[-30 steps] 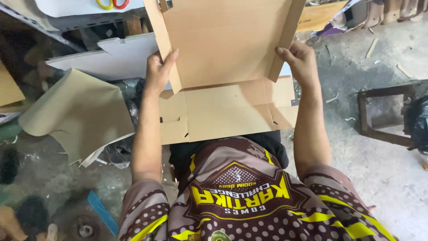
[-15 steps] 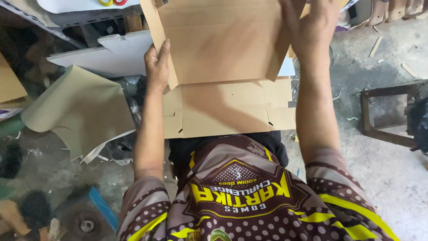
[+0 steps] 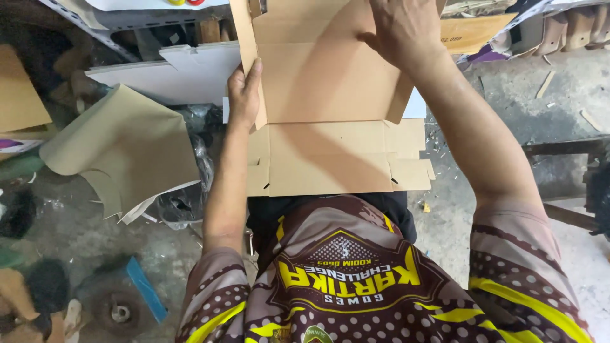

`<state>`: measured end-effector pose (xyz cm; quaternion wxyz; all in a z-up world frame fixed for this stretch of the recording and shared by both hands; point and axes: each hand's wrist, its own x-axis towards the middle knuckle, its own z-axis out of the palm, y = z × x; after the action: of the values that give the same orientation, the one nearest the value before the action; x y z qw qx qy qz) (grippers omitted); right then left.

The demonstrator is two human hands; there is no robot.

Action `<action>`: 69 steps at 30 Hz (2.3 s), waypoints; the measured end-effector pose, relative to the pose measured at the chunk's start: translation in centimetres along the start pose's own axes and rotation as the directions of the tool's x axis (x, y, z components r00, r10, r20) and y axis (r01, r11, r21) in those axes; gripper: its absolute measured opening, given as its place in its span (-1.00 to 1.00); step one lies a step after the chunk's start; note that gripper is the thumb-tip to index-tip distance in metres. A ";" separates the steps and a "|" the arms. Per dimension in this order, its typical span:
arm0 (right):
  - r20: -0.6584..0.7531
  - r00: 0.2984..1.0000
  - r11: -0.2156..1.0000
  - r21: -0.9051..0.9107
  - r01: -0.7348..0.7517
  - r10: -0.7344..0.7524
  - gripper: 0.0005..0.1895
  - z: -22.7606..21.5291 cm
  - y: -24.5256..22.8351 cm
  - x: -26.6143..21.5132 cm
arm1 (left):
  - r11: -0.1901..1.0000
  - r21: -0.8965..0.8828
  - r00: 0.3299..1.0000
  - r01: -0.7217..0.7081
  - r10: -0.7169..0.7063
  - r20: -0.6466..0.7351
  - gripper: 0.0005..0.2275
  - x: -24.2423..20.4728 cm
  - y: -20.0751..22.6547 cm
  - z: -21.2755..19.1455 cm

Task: The person assembles a flat cardboard box by folding the side flaps and tucking the tabs into the slots. They manipulate the cardboard by hand to form the box structure, folding the top and bottom flaps to complete the assembly.

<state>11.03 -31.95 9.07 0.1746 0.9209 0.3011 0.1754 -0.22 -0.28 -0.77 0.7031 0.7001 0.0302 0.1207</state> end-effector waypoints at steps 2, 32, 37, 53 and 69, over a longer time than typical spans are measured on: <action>-0.041 0.999 0.998 -0.057 -0.004 0.002 -0.21 0.6 -0.8 -0.9 | 1.000 0.009 1.000 0.021 -0.021 -0.003 -0.72 0.0 -0.4 0.1; 0.626 0.770 0.669 0.627 -0.399 -0.127 -0.20 -4.2 -0.2 -0.1 | 0.978 -0.189 0.976 -0.092 0.126 0.177 -0.64 -0.4 -1.2 -1.5; 0.571 0.796 0.666 0.675 -0.317 -0.199 -0.35 -2.2 -0.8 0.2 | 0.962 -0.229 0.989 -0.145 0.150 0.002 -0.44 -0.2 -0.4 -3.5; 0.176 0.957 0.840 0.533 0.104 -0.230 -0.43 2.1 -2.6 -1.2 | 0.412 0.672 0.669 -0.615 -0.179 0.721 -0.59 6.7 7.0 6.5; 0.154 0.982 0.892 0.451 0.030 -0.110 -0.61 2.3 -6.6 -0.7 | 0.391 0.636 0.662 -0.665 -0.084 0.745 -0.65 6.0 6.6 5.5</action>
<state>8.22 -27.83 4.09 -0.0096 0.9367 0.3499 0.0133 5.95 -4.39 6.62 0.1537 0.9388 -0.3053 -0.0429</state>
